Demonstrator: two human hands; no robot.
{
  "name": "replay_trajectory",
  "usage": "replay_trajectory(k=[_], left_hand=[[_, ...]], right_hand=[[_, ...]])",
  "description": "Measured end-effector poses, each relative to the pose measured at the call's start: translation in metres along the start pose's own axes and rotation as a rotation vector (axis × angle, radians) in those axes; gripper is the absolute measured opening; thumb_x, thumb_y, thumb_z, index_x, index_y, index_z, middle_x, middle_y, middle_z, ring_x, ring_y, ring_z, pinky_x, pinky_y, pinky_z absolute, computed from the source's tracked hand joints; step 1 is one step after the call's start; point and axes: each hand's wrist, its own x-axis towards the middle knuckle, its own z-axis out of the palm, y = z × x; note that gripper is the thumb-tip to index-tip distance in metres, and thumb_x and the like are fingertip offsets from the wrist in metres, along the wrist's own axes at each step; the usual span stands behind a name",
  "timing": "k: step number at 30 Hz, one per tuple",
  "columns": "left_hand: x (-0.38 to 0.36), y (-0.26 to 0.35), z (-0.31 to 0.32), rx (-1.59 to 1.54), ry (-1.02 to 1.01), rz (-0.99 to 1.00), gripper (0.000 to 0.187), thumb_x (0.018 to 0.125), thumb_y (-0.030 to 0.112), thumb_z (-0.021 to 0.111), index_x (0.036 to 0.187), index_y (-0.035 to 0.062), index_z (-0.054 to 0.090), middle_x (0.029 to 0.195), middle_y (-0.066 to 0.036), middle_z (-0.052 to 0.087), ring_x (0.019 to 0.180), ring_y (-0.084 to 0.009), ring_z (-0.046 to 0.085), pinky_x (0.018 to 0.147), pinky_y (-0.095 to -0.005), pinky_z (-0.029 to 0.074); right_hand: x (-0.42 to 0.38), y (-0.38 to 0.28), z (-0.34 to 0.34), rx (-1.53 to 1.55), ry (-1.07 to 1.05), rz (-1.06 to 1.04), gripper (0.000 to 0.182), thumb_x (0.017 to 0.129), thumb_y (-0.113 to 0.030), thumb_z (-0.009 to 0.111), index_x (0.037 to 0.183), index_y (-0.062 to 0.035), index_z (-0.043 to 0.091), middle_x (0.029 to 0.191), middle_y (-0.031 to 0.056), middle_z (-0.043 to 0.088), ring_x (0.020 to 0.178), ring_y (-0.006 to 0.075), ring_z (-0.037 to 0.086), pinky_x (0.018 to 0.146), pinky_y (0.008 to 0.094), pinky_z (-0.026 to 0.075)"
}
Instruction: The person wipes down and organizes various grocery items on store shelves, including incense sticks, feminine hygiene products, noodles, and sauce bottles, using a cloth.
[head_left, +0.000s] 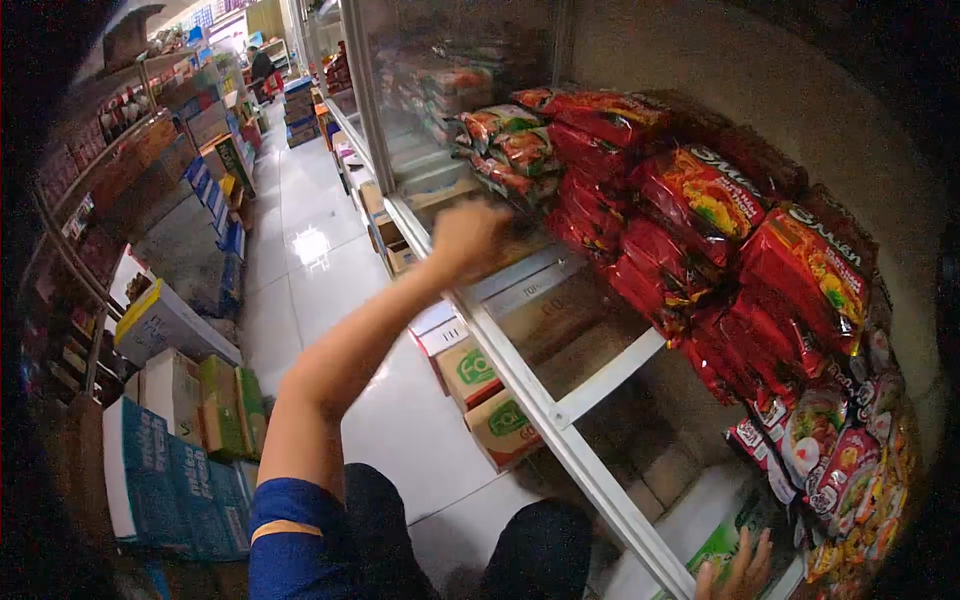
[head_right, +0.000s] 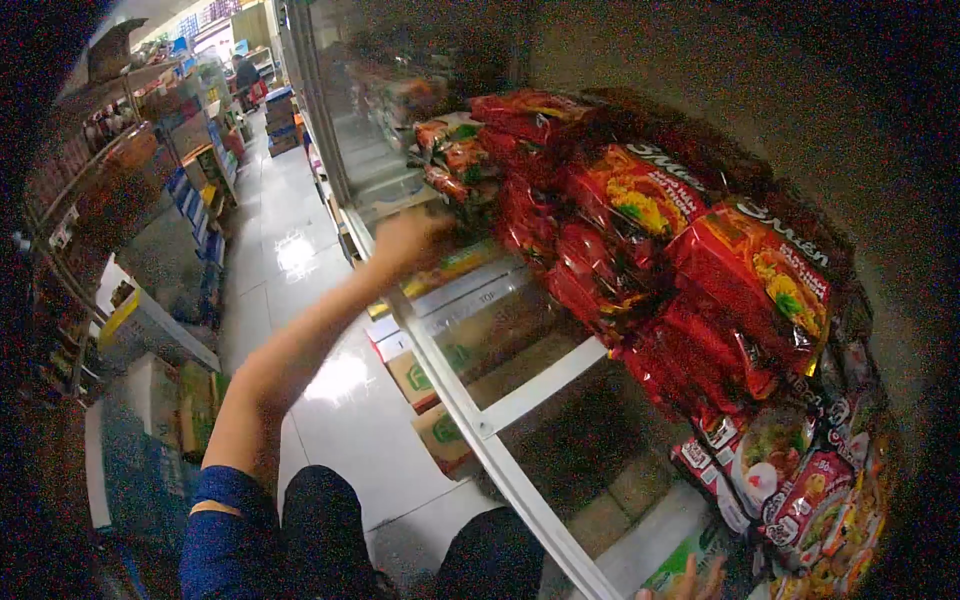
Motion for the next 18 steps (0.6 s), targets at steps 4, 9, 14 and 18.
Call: replay_trajectory(k=[4, 9, 14, 18], left_hand=[[0.035, -0.08, 0.02, 0.017, -0.006, -0.401, 0.032, 0.071, 0.036, 0.057, 0.093, 0.0134, 0.061, 0.081, -0.015, 0.062, 0.073, -0.0323, 0.06, 0.061, -0.0419, 0.047], [0.019, 0.011, 0.0, -0.229, -0.088, -0.168, 0.042, 0.069, 0.044, 0.058, 0.093, 0.0098, 0.059, 0.078, -0.015, 0.062, 0.072, -0.0325, 0.059, 0.062, -0.0449, 0.045], [-0.082, 0.181, -0.082, -0.255, -0.203, 0.347, 0.057, 0.07, 0.054, 0.055, 0.098, 0.0045, 0.049, 0.082, -0.02, 0.054, 0.069, -0.0328, 0.057, 0.054, -0.0439, 0.047], [-0.134, 0.251, -0.122, -0.755, -0.259, 0.624, 0.06, 0.074, 0.06, 0.046, 0.098, 0.0055, 0.054, 0.083, -0.021, 0.053, 0.075, -0.0379, 0.055, 0.063, -0.0441, 0.047]], right_hand=[[-0.001, 0.004, 0.004, 0.007, 0.08, -0.005, 0.057, 0.082, -0.038, 0.051, 0.13, -0.013, 0.034, 0.136, 0.0188, 0.024, 0.123, 0.0384, 0.023, 0.099, 0.0505, 0.019], [-0.001, 0.006, 0.009, 0.107, 0.039, 0.042, 0.059, 0.079, -0.037, 0.055, 0.129, -0.0127, 0.035, 0.134, 0.0207, 0.025, 0.122, 0.0402, 0.021, 0.099, 0.0516, 0.016], [0.0, -0.009, -0.001, 0.16, 0.103, 0.084, 0.059, 0.07, -0.022, 0.059, 0.125, -0.0117, 0.04, 0.134, 0.0163, 0.028, 0.124, 0.0357, 0.023, 0.101, 0.046, 0.016], [0.002, 0.002, 0.008, 0.152, 0.199, 0.007, 0.061, 0.062, -0.021, 0.065, 0.118, -0.0087, 0.045, 0.129, 0.0151, 0.033, 0.119, 0.0354, 0.029, 0.1, 0.0451, 0.021]])
